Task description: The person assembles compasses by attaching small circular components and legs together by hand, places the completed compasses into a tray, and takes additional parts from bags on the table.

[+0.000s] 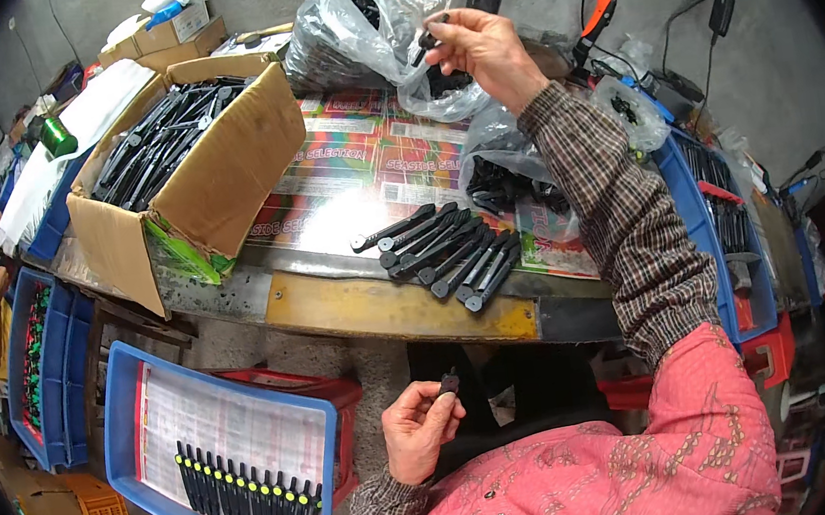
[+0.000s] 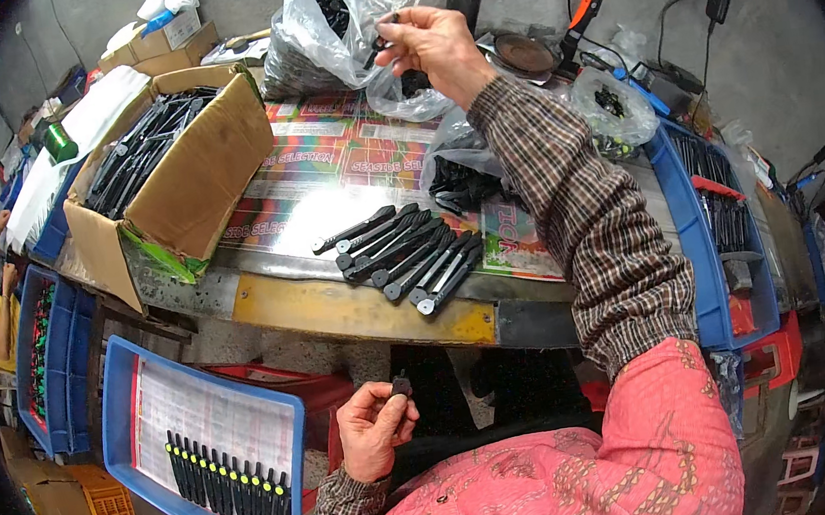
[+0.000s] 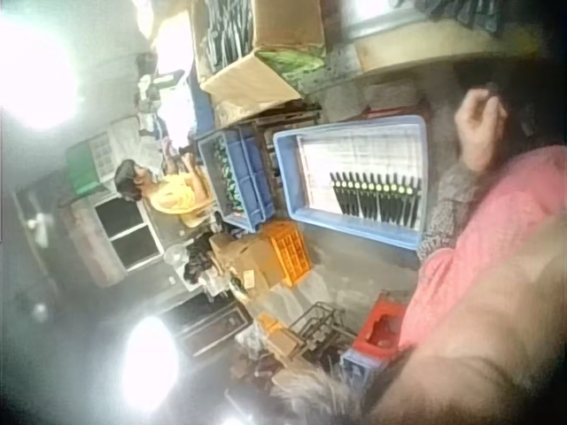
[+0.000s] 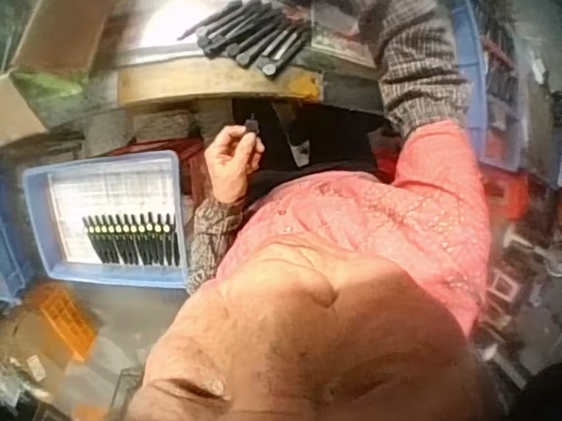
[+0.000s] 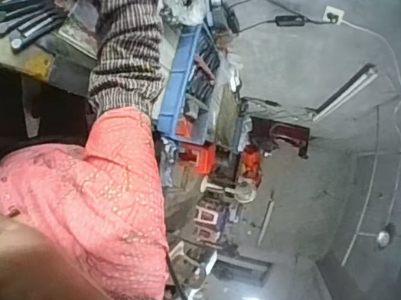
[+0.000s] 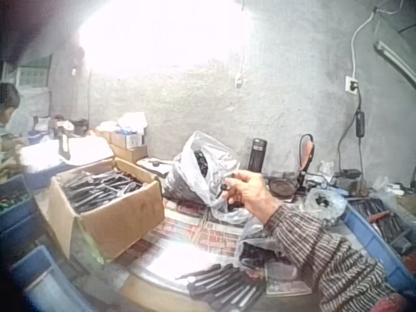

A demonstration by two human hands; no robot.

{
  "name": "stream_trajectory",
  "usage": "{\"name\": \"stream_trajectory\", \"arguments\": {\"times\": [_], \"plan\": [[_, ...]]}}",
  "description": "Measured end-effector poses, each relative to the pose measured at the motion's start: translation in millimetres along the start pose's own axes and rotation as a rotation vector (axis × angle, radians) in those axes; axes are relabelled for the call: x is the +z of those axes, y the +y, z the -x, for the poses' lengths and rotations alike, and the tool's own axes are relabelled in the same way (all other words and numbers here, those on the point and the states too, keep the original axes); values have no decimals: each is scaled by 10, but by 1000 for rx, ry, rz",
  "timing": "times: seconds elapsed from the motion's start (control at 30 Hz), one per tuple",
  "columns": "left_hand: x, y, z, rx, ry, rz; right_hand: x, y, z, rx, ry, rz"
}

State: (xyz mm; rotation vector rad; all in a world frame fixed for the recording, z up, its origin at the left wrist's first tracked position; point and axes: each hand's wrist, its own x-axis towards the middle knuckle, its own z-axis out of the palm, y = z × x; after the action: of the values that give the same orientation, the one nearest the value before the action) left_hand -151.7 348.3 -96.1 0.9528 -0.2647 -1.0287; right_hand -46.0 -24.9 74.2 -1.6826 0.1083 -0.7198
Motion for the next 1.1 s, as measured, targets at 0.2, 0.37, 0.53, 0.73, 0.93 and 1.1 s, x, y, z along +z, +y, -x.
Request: {"name": "stream_trajectory", "arguments": {"times": [0.2, 0.37, 0.53, 0.73, 0.93, 1.1], "plan": [[8, -58, 83, -2, 5, -12, -43, 28, -345, -85, 79, -10], [-42, -80, 56, -12, 77, -6, 128, 306, -927, -122, 178, -42], [-106, -50, -40, -24, 92, -37, 201, 609, -1268, -111, 289, 37], [-127, -21, -100, -40, 106, -49, 131, 604, -1179, -143, 185, 0], [-97, -43, -46, -54, 69, 4, 125, 132, -324, -41, -58, 34], [-2, -37, 43, -38, 10, -30, 198, -302, 834, 120, -125, -76]]}}
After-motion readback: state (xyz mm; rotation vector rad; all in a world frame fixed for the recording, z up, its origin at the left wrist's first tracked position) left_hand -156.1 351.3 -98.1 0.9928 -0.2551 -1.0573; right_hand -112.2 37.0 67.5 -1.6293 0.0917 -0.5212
